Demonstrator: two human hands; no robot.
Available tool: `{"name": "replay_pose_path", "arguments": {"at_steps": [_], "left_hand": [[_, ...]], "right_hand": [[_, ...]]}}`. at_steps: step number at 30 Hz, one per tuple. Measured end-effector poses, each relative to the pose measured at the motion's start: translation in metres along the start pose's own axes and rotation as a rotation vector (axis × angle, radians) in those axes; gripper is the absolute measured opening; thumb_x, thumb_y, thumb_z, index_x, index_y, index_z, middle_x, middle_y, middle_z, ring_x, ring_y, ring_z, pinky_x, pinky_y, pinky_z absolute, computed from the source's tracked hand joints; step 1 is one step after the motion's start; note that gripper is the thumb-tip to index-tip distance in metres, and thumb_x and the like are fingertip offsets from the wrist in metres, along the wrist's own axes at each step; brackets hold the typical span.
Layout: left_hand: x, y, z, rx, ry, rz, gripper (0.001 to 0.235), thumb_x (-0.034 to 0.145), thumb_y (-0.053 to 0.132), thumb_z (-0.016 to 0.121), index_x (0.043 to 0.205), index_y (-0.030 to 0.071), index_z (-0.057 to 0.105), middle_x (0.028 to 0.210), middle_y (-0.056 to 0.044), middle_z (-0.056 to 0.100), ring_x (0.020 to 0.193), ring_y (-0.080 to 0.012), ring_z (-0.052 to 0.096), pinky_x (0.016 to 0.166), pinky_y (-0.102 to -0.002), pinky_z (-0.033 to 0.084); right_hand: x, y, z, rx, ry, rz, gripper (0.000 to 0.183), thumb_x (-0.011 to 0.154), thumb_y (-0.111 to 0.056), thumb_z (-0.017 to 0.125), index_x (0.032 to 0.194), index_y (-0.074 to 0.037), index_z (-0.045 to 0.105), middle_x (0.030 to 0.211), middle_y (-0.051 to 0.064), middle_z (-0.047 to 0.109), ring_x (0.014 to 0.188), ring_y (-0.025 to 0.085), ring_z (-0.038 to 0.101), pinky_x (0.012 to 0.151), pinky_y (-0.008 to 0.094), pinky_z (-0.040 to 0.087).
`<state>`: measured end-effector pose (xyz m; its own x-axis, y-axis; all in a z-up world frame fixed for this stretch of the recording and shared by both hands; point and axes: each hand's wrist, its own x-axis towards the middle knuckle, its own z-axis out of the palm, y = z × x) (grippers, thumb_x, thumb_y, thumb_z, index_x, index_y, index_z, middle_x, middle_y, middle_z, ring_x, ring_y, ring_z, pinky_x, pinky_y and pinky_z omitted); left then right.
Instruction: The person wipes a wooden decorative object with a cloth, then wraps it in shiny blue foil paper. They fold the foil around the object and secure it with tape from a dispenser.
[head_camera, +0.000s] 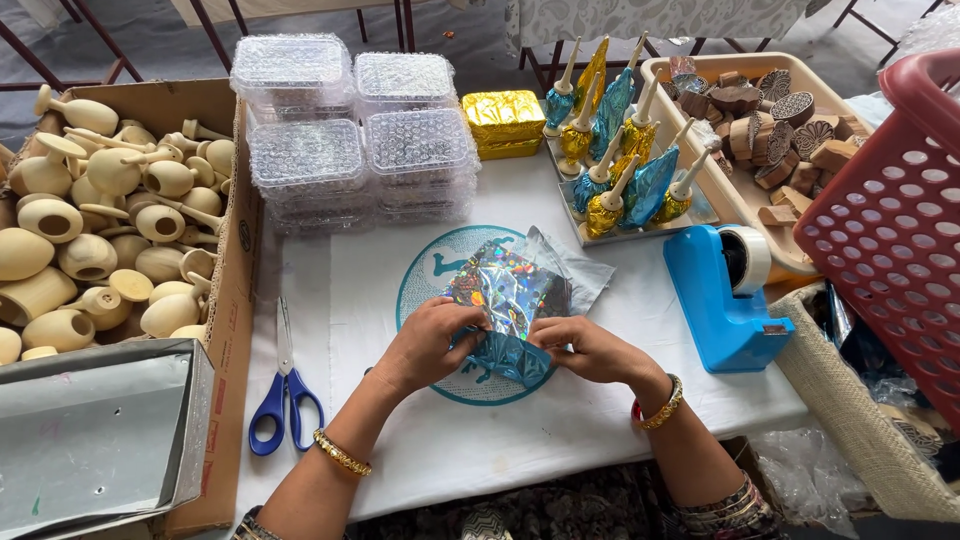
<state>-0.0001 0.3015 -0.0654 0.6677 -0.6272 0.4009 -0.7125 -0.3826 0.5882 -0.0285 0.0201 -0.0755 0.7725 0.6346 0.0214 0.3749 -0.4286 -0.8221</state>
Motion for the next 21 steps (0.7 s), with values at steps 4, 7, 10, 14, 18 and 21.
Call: {"name": "replay_pose_path", "arguments": {"at_steps": [4, 7, 10, 14, 18, 21], "left_hand": [[0.0, 0.0, -0.002, 0.016, -0.001, 0.018, 0.011, 0.084, 0.007, 0.071, 0.095, 0.01, 0.071, 0.089, -0.007, 0.076, 0.087, -0.0251, 0.071, 0.1, -0.043, 0.046], [-0.001, 0.001, -0.004, 0.001, -0.034, 0.006, 0.01, 0.084, 0.008, 0.07, 0.094, 0.01, 0.07, 0.088, -0.007, 0.076, 0.086, -0.024, 0.071, 0.098, -0.04, 0.049], [-0.001, -0.001, -0.003, -0.013, -0.045, 0.029, 0.01, 0.083, 0.009, 0.07, 0.093, 0.009, 0.07, 0.087, -0.006, 0.076, 0.086, -0.0232, 0.071, 0.1, -0.04, 0.048], [-0.002, -0.002, 0.001, -0.004, -0.067, 0.055, 0.011, 0.082, 0.009, 0.07, 0.093, 0.009, 0.07, 0.089, -0.006, 0.075, 0.087, -0.0231, 0.07, 0.101, -0.04, 0.047], [-0.002, -0.001, 0.003, -0.039, -0.049, 0.13, 0.014, 0.081, 0.007, 0.069, 0.095, 0.01, 0.07, 0.093, -0.005, 0.076, 0.091, -0.0233, 0.07, 0.102, -0.041, 0.046], [-0.001, 0.002, 0.001, -0.044, -0.104, 0.071, 0.012, 0.083, 0.009, 0.069, 0.094, 0.011, 0.069, 0.088, -0.005, 0.075, 0.086, -0.0226, 0.07, 0.101, -0.04, 0.048]], "right_hand": [[-0.001, -0.005, -0.004, -0.071, -0.059, 0.039, 0.019, 0.087, 0.005, 0.063, 0.104, 0.0, 0.068, 0.1, 0.007, 0.067, 0.089, 0.021, 0.062, 0.081, 0.038, 0.053], [-0.002, -0.006, -0.004, -0.05, -0.093, -0.022, 0.014, 0.09, 0.0, 0.063, 0.104, 0.001, 0.067, 0.101, 0.007, 0.066, 0.093, 0.021, 0.06, 0.085, 0.039, 0.052], [-0.001, -0.003, -0.003, -0.021, -0.095, 0.033, 0.013, 0.092, -0.007, 0.065, 0.102, -0.001, 0.07, 0.097, 0.005, 0.067, 0.091, 0.02, 0.061, 0.084, 0.037, 0.052], [0.0, -0.001, -0.002, -0.058, -0.129, 0.07, 0.017, 0.091, -0.021, 0.073, 0.095, -0.005, 0.075, 0.085, 0.005, 0.068, 0.086, 0.02, 0.06, 0.079, 0.037, 0.051], [0.002, 0.009, 0.0, -0.103, -0.065, -0.042, 0.02, 0.094, -0.025, 0.074, 0.09, -0.006, 0.074, 0.085, 0.005, 0.068, 0.089, 0.02, 0.061, 0.081, 0.035, 0.053], [0.01, -0.002, 0.001, 0.018, 0.224, 0.172, 0.016, 0.095, -0.024, 0.067, 0.097, -0.011, 0.075, 0.093, 0.002, 0.073, 0.087, 0.018, 0.07, 0.076, 0.033, 0.058]]}}
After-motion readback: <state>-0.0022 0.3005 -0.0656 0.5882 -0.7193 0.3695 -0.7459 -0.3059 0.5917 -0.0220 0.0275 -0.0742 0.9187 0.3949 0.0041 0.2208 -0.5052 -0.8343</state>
